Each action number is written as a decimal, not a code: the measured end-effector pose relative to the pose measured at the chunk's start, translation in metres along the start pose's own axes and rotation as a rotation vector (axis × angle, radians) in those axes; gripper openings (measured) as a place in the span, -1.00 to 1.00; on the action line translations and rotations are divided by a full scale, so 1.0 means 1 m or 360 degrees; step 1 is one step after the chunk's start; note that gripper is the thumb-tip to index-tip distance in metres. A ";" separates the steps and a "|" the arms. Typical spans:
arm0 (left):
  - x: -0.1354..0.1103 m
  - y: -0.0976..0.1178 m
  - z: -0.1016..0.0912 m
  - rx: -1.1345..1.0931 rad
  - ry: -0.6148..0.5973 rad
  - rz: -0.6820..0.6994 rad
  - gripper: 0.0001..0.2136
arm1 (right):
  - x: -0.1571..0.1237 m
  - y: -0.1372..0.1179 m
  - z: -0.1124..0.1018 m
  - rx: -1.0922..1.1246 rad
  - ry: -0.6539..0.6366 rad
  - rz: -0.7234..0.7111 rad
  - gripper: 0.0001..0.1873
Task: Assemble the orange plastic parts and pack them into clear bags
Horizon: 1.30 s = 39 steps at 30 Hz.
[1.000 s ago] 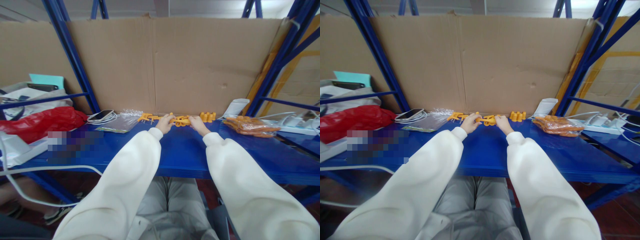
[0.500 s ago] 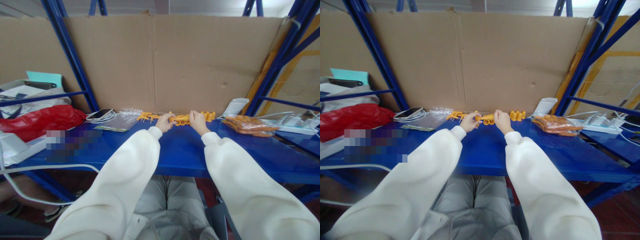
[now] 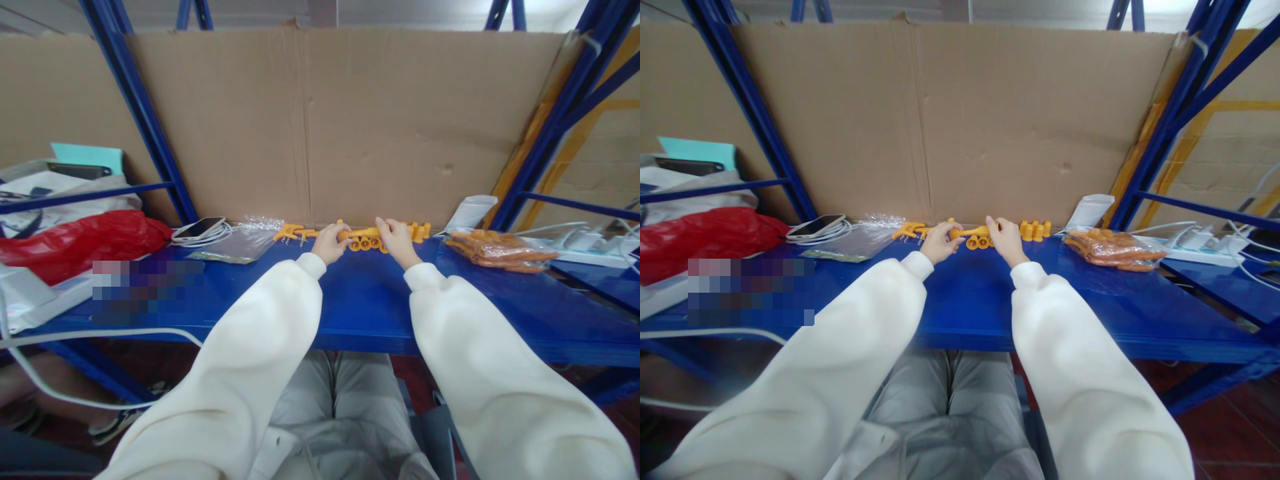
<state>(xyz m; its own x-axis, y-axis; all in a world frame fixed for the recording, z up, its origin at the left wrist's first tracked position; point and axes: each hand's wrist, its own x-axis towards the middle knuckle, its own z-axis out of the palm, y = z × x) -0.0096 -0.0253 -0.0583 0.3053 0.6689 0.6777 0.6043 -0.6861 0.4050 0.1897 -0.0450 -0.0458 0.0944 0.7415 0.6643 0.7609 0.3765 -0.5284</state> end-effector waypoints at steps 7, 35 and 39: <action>-0.002 -0.004 0.006 -0.0064 -0.0051 -0.0042 -0.82 | -0.003 0.005 -0.003 -0.0280 -0.0027 -0.0155 -0.58; -0.005 0.008 0.004 -0.0460 -0.0212 -0.0462 -0.79 | -0.003 0.001 -0.002 -0.0394 -0.0003 -0.0174 -0.59; -0.005 0.011 -0.001 -0.0305 -0.0240 -0.0432 -0.80 | 0.000 -0.003 -0.002 -0.0560 -0.0104 -0.0127 -0.58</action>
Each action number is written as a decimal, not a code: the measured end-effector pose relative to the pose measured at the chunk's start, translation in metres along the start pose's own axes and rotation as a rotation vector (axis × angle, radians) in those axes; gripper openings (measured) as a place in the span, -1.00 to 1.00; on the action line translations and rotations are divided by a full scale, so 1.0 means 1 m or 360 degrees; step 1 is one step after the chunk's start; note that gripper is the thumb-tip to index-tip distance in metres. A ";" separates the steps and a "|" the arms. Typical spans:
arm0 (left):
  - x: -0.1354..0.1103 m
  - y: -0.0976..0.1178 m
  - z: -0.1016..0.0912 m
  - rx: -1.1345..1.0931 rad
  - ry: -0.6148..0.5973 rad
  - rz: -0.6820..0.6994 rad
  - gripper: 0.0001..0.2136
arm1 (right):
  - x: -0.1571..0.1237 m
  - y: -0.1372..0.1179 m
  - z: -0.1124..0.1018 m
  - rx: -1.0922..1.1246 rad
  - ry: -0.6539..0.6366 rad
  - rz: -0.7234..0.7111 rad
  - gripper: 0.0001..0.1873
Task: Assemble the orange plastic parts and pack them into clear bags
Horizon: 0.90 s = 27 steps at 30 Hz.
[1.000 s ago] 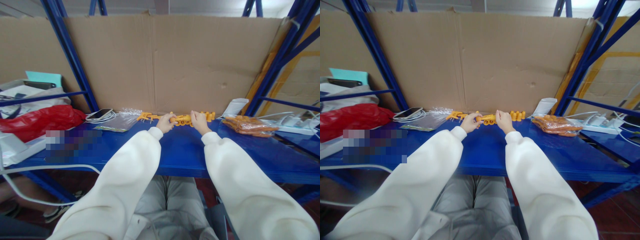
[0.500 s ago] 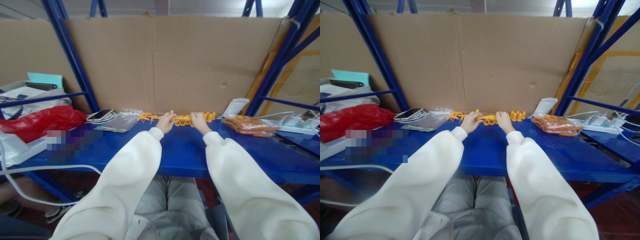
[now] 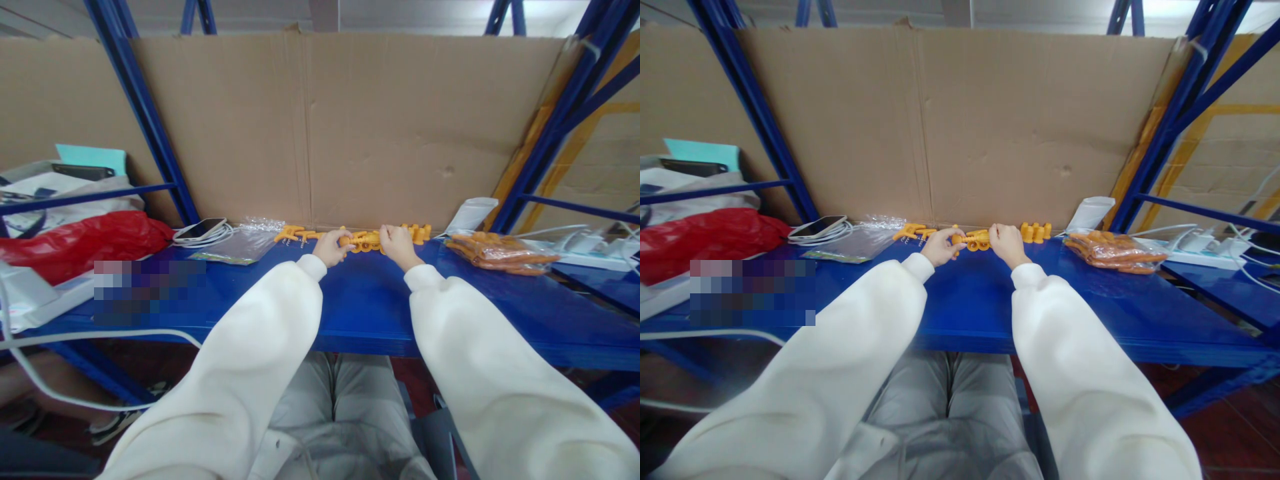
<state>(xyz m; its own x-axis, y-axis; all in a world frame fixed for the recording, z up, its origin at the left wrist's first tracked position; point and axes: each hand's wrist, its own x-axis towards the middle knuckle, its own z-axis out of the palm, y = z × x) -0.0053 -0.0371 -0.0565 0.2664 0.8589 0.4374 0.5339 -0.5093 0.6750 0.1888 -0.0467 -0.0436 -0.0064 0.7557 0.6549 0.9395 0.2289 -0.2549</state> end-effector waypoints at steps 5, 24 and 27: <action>0.002 -0.004 -0.003 0.0356 0.0151 0.0304 -0.81 | 0.004 -0.005 -0.004 0.0048 -0.0142 0.0137 -0.58; 0.007 -0.016 0.003 0.0337 0.0240 0.0424 -0.84 | -0.004 0.008 0.007 0.0483 0.0175 -0.0043 -0.54; 0.006 -0.014 0.002 0.0311 0.0235 0.0395 -0.84 | -0.005 0.009 0.009 0.0371 0.0154 -0.0043 -0.56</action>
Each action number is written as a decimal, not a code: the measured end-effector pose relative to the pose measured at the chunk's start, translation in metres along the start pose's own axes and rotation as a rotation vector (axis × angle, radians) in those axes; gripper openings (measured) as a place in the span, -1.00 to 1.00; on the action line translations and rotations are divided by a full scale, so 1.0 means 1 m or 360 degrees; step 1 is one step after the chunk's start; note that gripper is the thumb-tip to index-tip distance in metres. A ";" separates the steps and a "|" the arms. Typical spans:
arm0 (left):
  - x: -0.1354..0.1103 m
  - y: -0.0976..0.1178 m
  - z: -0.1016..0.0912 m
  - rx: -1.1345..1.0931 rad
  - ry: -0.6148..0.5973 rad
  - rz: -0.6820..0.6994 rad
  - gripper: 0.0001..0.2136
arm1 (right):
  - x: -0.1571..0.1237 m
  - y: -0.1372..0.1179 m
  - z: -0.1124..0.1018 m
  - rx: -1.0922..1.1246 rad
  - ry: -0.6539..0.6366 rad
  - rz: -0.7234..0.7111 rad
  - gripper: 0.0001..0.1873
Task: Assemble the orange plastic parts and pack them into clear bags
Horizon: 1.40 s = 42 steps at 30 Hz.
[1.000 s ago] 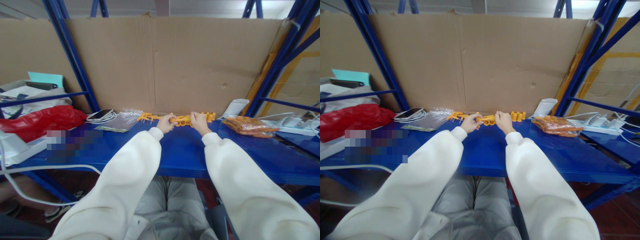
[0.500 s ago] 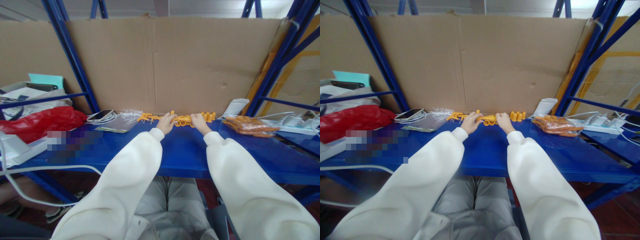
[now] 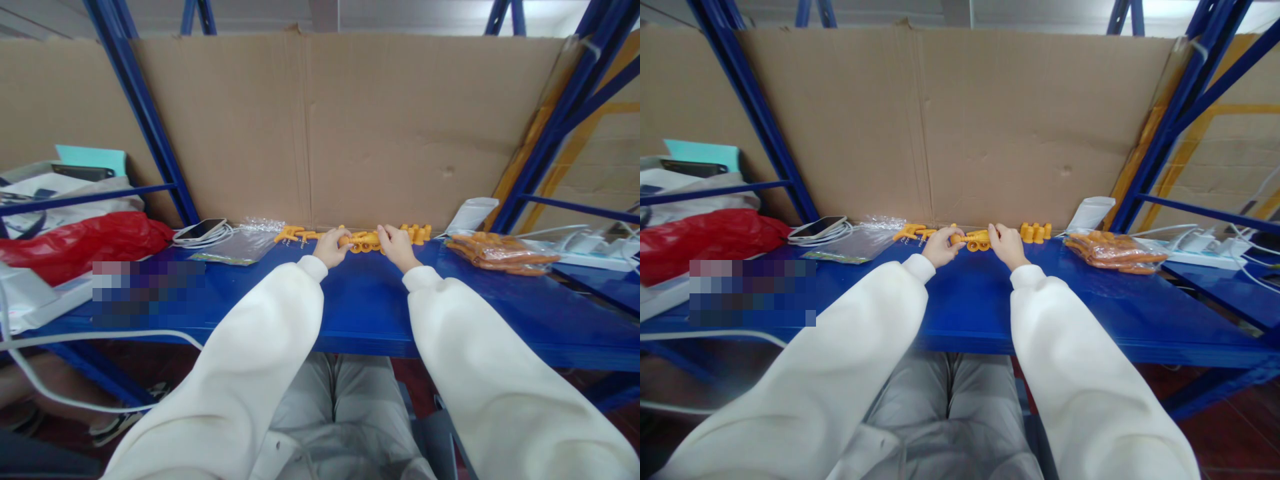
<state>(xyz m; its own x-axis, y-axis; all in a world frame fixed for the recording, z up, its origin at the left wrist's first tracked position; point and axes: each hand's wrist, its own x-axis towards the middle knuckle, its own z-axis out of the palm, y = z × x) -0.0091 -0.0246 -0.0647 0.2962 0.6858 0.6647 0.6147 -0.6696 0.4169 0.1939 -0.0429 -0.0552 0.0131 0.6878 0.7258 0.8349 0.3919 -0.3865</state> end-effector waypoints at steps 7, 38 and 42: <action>-0.001 0.001 0.003 -0.0102 -0.0021 -0.0061 -0.86 | -0.002 -0.003 0.000 -0.0045 -0.0008 -0.0029 -0.58; -0.004 0.005 -0.004 0.0319 0.0038 0.0259 -0.80 | 0.009 0.008 0.011 0.0251 -0.0158 0.0302 -0.55; -0.003 -0.002 -0.001 0.0235 0.0090 0.0200 -0.84 | 0.005 0.006 0.013 0.0408 -0.0137 0.0252 -0.51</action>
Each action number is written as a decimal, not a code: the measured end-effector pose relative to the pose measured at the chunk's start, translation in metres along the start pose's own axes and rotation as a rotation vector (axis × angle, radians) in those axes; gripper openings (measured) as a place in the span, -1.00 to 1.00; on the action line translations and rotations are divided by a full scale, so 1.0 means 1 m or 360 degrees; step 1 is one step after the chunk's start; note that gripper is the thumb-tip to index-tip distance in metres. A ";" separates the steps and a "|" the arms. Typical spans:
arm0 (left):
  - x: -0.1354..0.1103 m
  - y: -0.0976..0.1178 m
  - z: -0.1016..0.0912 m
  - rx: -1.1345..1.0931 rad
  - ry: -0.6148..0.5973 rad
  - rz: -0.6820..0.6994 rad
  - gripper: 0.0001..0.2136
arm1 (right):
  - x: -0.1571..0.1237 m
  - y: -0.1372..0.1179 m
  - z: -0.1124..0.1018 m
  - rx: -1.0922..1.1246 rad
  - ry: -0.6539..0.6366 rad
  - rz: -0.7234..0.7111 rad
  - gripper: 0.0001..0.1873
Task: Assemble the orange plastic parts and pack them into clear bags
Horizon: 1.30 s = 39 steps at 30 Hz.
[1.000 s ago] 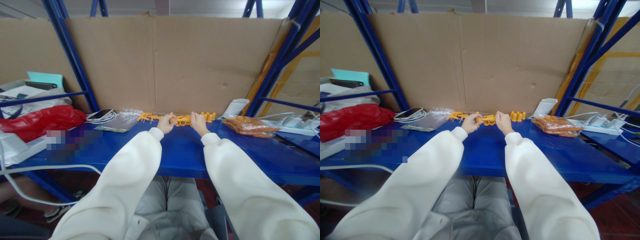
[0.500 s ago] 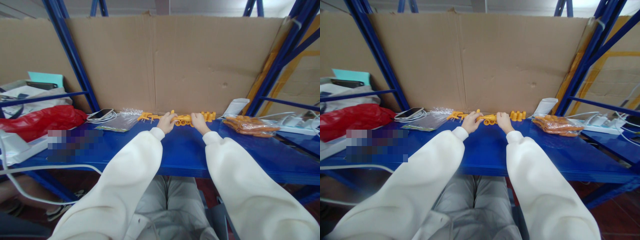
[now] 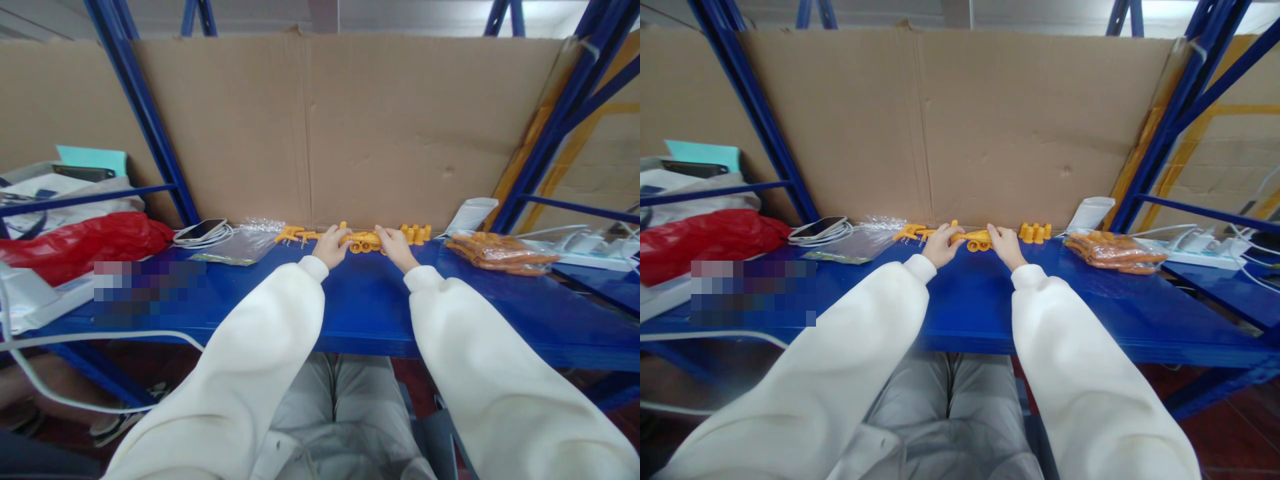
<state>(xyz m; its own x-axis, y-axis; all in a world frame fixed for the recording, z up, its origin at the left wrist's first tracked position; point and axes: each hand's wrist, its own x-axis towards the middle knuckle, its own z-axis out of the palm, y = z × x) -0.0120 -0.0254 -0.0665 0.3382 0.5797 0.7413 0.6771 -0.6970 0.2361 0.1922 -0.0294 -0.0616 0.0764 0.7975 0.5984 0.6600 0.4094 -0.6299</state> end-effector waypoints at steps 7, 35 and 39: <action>-0.001 -0.014 0.001 -0.0005 0.0086 -0.0288 -0.78 | -0.005 -0.005 0.003 0.0534 -0.0236 0.0013 -0.63; 0.000 -0.021 0.006 0.0068 -0.0530 -0.0238 -0.71 | 0.012 0.052 0.012 -0.0391 -0.0247 -0.0344 -0.53; -0.001 -0.018 0.005 0.0082 -0.0602 -0.0222 -0.72 | 0.010 0.047 0.008 -0.0477 -0.0199 -0.0216 -0.64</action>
<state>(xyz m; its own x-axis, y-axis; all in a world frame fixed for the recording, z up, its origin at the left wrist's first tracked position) -0.0212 -0.0114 -0.0743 0.4509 0.7882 0.4189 0.7620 -0.5843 0.2791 0.2184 0.0011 -0.0890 -0.1069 0.8003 0.5900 0.8493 0.3820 -0.3644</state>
